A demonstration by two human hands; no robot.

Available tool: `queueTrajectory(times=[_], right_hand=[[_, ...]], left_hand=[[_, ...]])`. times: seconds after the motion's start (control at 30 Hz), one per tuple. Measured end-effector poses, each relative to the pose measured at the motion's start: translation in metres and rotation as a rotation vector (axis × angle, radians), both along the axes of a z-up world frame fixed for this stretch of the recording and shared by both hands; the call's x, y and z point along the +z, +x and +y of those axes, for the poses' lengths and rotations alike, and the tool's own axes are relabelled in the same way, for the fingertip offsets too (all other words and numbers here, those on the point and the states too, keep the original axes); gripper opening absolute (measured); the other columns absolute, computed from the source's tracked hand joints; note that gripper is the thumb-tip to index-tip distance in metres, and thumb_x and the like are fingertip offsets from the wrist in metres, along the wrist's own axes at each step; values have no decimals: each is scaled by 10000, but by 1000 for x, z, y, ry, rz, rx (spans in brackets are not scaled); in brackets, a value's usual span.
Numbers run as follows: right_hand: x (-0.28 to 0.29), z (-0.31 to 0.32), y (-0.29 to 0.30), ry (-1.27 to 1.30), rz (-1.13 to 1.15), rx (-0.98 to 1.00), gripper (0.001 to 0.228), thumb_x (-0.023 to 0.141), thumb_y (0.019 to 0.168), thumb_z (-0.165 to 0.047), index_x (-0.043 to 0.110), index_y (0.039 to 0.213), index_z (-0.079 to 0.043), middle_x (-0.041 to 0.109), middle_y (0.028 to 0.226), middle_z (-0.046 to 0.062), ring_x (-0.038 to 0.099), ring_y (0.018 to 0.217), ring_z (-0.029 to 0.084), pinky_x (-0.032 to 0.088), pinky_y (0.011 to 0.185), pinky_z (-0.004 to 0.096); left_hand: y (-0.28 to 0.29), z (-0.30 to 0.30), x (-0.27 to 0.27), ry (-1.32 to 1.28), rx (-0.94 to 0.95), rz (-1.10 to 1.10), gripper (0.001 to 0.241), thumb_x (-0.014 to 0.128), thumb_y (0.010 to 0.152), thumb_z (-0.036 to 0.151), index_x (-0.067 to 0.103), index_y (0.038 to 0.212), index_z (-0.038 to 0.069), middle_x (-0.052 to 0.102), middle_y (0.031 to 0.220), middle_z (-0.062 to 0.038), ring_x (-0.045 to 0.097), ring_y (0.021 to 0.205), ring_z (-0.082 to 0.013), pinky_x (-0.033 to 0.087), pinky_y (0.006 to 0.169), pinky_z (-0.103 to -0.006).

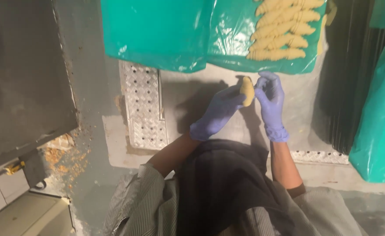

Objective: Rolling triangular pieces of dough into croissant shapes.

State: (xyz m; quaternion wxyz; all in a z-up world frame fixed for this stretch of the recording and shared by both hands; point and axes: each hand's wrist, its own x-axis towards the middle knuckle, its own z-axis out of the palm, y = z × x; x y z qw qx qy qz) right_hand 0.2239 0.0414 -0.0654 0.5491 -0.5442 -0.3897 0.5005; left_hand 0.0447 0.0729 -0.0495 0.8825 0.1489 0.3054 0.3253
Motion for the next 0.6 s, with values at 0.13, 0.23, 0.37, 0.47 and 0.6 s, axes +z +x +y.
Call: queueTrajectory(times=[0.13,0.23,0.37,0.47,0.6], right_hand=[[-14,6,8,-53,-71,-112,356,690,1004,-87,577,1337,-29,506,989,-24,474,914,78,427,830,231],[-1,10,-1,-34,-310,-237,223,681,1007,-64,600,1212,-29,576,1037,20,554,954,120,482,841,262],[-7,-5,2,163,-1077,-159,216,773,890,89,664,1065,22,665,1023,150,599,810,251,508,684,337],[-56,-35,10,-40,-533,-317,210,723,928,74,647,1105,-9,675,1072,113,612,833,225,538,757,328],[-62,-32,14,98,-717,-267,303,784,833,33,630,1088,-23,676,1020,107,598,808,218,506,699,322]], left_hand=[[13,45,-26,191,-79,121,366,664,1038,145,639,1362,-23,670,1255,-67,619,1144,-124,492,1019,-307],[34,129,-67,492,-27,405,313,697,1020,161,706,1252,-49,713,1141,-83,642,1044,-136,523,937,-308],[86,298,-123,848,213,747,375,803,885,128,703,1230,22,763,1115,-92,693,987,-164,580,883,-316],[116,377,-135,1053,291,923,368,808,844,100,716,1196,44,755,1154,-107,732,1040,-225,588,926,-327],[131,406,-132,1247,313,1185,371,821,809,81,732,1169,63,731,1161,-134,708,1072,-305,564,950,-360]])
